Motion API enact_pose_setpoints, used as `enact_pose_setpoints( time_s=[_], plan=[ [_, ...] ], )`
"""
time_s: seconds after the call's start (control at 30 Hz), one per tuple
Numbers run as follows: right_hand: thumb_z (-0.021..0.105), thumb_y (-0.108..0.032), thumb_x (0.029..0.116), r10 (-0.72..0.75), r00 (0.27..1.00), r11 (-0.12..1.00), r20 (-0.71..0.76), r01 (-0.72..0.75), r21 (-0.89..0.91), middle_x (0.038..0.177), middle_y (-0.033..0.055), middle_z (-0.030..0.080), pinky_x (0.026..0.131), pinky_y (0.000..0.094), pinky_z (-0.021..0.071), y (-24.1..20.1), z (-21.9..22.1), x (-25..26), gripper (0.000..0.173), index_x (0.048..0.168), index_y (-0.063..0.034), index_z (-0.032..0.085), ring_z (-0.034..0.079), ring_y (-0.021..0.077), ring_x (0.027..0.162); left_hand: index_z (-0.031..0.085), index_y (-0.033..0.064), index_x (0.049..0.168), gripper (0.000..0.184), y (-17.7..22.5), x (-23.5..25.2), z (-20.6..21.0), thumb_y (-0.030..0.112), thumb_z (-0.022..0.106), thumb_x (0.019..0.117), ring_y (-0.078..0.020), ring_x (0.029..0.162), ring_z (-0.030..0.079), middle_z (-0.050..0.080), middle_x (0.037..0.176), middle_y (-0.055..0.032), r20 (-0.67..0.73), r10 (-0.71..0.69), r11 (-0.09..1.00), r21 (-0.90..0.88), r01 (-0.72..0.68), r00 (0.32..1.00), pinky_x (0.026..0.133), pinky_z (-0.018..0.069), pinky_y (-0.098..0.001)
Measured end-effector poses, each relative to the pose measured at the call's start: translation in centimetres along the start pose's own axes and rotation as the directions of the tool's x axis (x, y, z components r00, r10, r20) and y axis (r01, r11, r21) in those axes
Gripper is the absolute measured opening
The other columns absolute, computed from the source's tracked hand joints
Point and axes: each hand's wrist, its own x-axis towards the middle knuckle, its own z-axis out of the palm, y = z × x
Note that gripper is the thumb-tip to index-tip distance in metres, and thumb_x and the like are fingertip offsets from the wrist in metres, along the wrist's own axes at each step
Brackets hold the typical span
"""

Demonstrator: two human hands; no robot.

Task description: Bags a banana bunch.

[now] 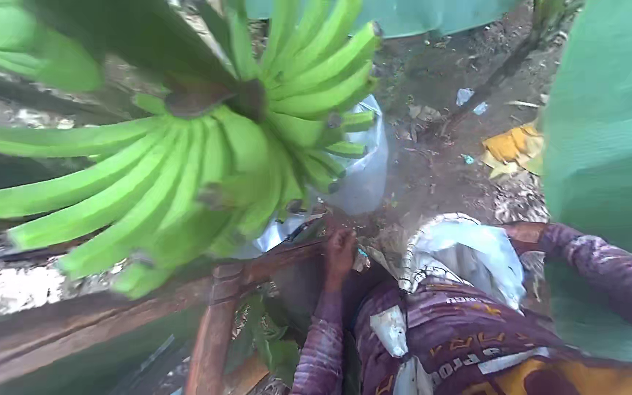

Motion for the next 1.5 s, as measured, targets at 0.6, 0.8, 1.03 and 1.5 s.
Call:
enact_pose_setpoints(
  time_s=[0.6,0.8,1.03,1.5],
  plan=[
    [0.051,-0.055,0.1039,-0.568,0.821,0.802,-0.057,0.537,-0.263,0.088,0.0159,0.069,0.082,0.0587,0.0530,-7.0,9.0,-1.4,0.056,0.097,-0.0039,0.072,0.068,0.0301,0.086,0.070,0.0132,0.128,0.051,9.9,4.2,9.7,0.041,0.080,0.0862,-0.0329,0.122,0.061,0.068,0.126,-0.0133,0.829,-0.279,0.406,0.559,-0.723,0.485,0.101,0.0498,-0.0583],
    [0.051,-0.048,0.1063,-0.538,0.843,0.818,-0.004,0.521,-0.244,0.089,0.0172,0.069,0.083,0.0564,0.0525,-7.7,9.7,-0.8,0.052,0.098,-0.0012,0.071,0.067,0.0298,0.086,0.076,0.0091,0.110,0.027,6.3,3.2,8.2,0.027,0.055,0.1054,-0.0297,0.110,0.066,0.071,0.107,-0.0135,0.820,-0.164,0.465,0.555,-0.690,0.549,0.097,0.0515,-0.0516],
    [0.048,-0.027,0.1083,-0.624,0.778,0.754,-0.069,0.578,-0.312,0.111,0.0218,0.070,0.097,0.0613,0.0496,-5.4,8.6,1.9,0.037,0.113,0.0004,0.072,0.066,0.0362,0.107,0.064,0.0150,0.109,0.025,9.2,3.0,5.8,0.036,0.051,0.1077,-0.0115,0.071,0.060,0.062,0.088,-0.0025,0.164,0.265,0.952,0.114,-0.285,0.950,0.061,0.0537,-0.0323],
    [0.063,-0.034,0.1000,-0.948,0.137,0.302,-0.288,0.674,-0.674,0.112,0.0145,0.072,0.091,0.0492,0.0576,-10.6,6.0,-14.0,0.040,0.123,-0.0029,0.069,0.071,0.0260,0.103,0.061,0.0094,0.101,0.013,18.3,7.2,8.7,0.017,0.052,0.1063,-0.0074,0.079,0.062,0.060,0.084,0.0026,-0.184,0.508,0.817,-0.205,-0.538,0.842,0.077,0.0565,-0.0289]
  ],
)
